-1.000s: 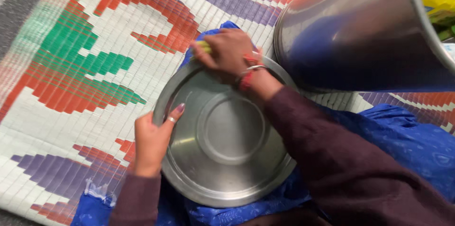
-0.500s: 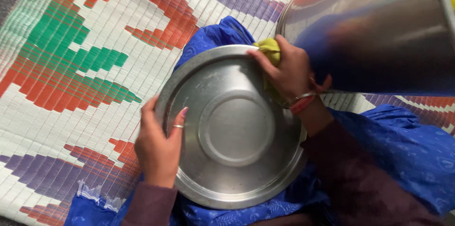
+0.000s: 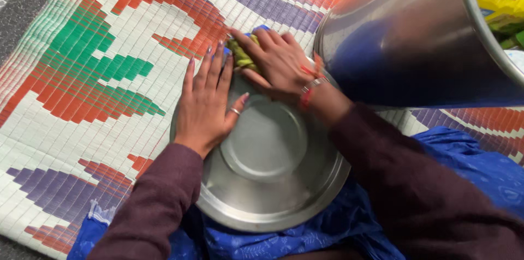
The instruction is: The person sits on a mat and wipes a round metal plate with a yellow cloth, cleaning both the inner surface and the rim. After cleaning, the person reaches into a nearby metal container and picks up a yellow packet of instant noodles.
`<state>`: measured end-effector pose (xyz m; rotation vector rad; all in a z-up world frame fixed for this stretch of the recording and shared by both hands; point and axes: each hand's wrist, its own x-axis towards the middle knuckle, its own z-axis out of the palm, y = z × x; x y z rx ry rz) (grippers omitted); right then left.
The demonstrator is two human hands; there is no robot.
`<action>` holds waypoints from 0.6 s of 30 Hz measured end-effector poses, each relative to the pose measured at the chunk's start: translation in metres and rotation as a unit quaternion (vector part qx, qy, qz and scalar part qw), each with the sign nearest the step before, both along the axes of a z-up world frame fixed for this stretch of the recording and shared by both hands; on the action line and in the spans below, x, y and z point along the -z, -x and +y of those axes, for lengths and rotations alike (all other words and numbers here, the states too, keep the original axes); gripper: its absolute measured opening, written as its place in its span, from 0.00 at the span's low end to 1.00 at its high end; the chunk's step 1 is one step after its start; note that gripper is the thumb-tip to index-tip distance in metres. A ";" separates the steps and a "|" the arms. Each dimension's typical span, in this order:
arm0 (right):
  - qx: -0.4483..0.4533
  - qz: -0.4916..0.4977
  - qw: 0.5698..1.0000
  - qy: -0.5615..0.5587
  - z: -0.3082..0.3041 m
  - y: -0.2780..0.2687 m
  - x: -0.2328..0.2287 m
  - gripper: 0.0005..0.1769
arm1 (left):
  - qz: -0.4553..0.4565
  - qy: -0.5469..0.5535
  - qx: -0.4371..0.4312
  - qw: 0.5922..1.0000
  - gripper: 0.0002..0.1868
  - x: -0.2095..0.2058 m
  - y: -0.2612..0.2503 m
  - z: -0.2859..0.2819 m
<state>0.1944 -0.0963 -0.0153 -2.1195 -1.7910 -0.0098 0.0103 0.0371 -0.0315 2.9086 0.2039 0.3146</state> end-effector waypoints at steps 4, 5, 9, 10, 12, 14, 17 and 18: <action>0.165 0.027 0.986 -0.002 -0.057 0.003 0.008 0.28 | 0.006 0.024 -0.022 0.999 0.47 -0.006 0.000 -0.007; 0.191 0.010 0.981 -0.028 -0.075 0.005 0.007 0.24 | 0.006 0.026 -0.026 0.999 0.48 -0.007 -0.001 -0.010; 0.313 0.099 0.941 0.076 -0.137 0.038 0.002 0.23 | 0.001 0.061 -0.033 0.998 0.49 -0.009 -0.006 -0.021; 0.329 0.145 0.931 0.052 -0.143 0.044 0.004 0.24 | -0.009 0.073 -0.030 0.997 0.50 -0.008 -0.006 -0.023; 0.358 0.237 0.903 0.005 -0.147 0.049 0.007 0.25 | -0.027 0.097 -0.024 0.995 0.52 -0.006 -0.008 -0.027; 0.329 0.212 0.920 -0.009 -0.135 0.038 0.010 0.24 | -0.028 0.105 -0.031 0.994 0.55 -0.005 -0.010 -0.026; 0.279 0.203 0.938 -0.020 -0.099 0.009 0.016 0.20 | -0.018 0.094 -0.016 0.995 0.56 -0.002 -0.013 -0.028; 0.261 0.203 0.944 -0.024 -0.083 -0.004 0.018 0.19 | -0.016 0.085 -0.006 0.996 0.57 -0.001 -0.017 -0.026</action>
